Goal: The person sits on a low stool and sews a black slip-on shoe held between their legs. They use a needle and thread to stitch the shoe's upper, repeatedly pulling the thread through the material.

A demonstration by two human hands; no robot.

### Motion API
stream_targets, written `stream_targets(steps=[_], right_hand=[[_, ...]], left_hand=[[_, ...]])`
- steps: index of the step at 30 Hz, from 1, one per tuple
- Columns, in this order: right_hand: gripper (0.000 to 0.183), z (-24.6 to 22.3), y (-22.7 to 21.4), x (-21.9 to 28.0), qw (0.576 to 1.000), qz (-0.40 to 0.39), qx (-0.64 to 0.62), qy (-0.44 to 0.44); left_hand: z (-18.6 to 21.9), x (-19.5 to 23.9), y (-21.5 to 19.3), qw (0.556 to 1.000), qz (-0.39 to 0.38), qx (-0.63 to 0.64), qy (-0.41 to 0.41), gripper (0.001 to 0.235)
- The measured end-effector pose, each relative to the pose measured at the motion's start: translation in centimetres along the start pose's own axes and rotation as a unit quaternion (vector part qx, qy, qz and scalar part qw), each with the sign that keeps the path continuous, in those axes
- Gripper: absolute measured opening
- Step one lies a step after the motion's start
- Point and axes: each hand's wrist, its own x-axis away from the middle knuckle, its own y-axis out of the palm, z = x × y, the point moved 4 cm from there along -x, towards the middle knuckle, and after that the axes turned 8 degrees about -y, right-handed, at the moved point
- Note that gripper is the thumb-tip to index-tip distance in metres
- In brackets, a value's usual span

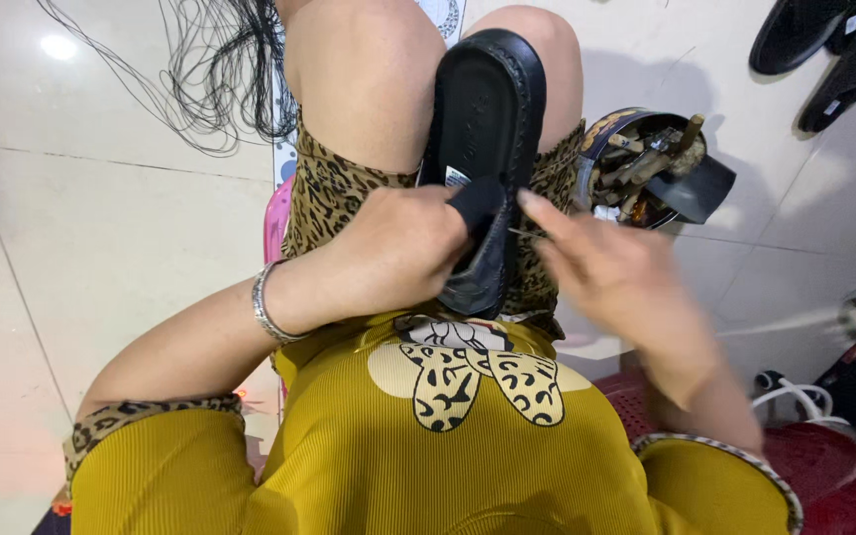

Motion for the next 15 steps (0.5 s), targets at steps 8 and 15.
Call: stream_targets(steps=[8, 15], right_hand=[[0.027, 6.2, -4.9, 9.2, 0.945, 0.083, -0.123, 0.293], [0.046, 2.0, 2.7, 2.6, 0.977, 0.014, -0.214, 0.01]], left_hand=[[-2.3, 1.8, -5.0, 0.971, 0.127, 0.179, -0.094, 0.026], [-0.3, 3.1, -5.2, 0.969, 0.234, 0.072, 0.033, 0.045]])
